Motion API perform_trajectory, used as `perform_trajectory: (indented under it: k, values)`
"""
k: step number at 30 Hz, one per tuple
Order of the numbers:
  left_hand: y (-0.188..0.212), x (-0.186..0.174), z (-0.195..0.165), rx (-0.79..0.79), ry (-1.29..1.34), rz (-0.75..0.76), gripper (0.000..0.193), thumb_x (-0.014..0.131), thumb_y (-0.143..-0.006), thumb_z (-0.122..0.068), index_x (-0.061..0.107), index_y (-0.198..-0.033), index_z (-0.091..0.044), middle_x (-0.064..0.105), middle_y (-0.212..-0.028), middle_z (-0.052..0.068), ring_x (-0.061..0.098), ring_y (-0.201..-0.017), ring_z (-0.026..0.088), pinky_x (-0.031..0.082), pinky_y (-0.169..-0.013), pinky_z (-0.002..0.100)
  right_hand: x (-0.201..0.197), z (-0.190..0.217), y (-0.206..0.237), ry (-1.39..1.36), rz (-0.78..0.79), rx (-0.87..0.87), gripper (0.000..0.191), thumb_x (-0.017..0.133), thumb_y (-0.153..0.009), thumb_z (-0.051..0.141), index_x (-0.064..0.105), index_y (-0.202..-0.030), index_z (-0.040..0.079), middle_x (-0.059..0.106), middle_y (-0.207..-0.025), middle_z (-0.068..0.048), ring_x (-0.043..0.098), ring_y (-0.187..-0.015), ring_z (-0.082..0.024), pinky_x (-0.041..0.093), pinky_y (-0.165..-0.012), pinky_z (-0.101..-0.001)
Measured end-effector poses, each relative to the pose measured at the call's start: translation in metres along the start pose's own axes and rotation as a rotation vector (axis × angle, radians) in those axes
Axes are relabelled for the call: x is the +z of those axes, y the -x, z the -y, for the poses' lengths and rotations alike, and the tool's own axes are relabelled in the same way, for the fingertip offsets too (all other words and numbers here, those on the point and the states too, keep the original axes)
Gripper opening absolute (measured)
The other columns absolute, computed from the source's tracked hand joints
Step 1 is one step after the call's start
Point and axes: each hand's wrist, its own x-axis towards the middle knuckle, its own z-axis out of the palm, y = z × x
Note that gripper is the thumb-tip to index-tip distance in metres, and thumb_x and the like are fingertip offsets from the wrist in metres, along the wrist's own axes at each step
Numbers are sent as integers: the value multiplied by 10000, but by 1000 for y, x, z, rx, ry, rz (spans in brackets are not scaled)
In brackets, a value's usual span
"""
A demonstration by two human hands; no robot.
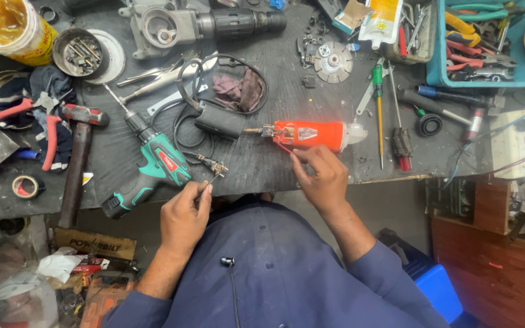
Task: The person works on an angle grinder at a cluttered workbench. They use pliers on the grinder's disc nut, pick up a cordless drill to work on the grinder body, handle its power cord and a red wire, and manipulate the tool's components while testing it.
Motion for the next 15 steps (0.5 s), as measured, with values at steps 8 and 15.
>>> perform_trajectory:
  k: [8, 15]
  values:
    - [0, 1, 1, 1, 24, 0, 130, 732, -940, -175, 691, -976, -57, 735, -836, 127, 729, -685, 278, 547, -594, 369, 4, -5, 2, 33, 22, 30, 103, 830, -861, 99, 772, -946, 89, 686, -839, -26, 663, -694, -190, 522, -620, -334]
    - [5, 5, 5, 45, 74, -54, 126, 719, -974, -157, 682, -1002, -40, 742, -874, 130, 736, -724, 223, 552, -623, 328, 8, -15, 12, -78, -21, 17, 88, 761, -956, 131, 735, -1020, 76, 698, -954, -44, 693, -792, -187, 550, -715, -316]
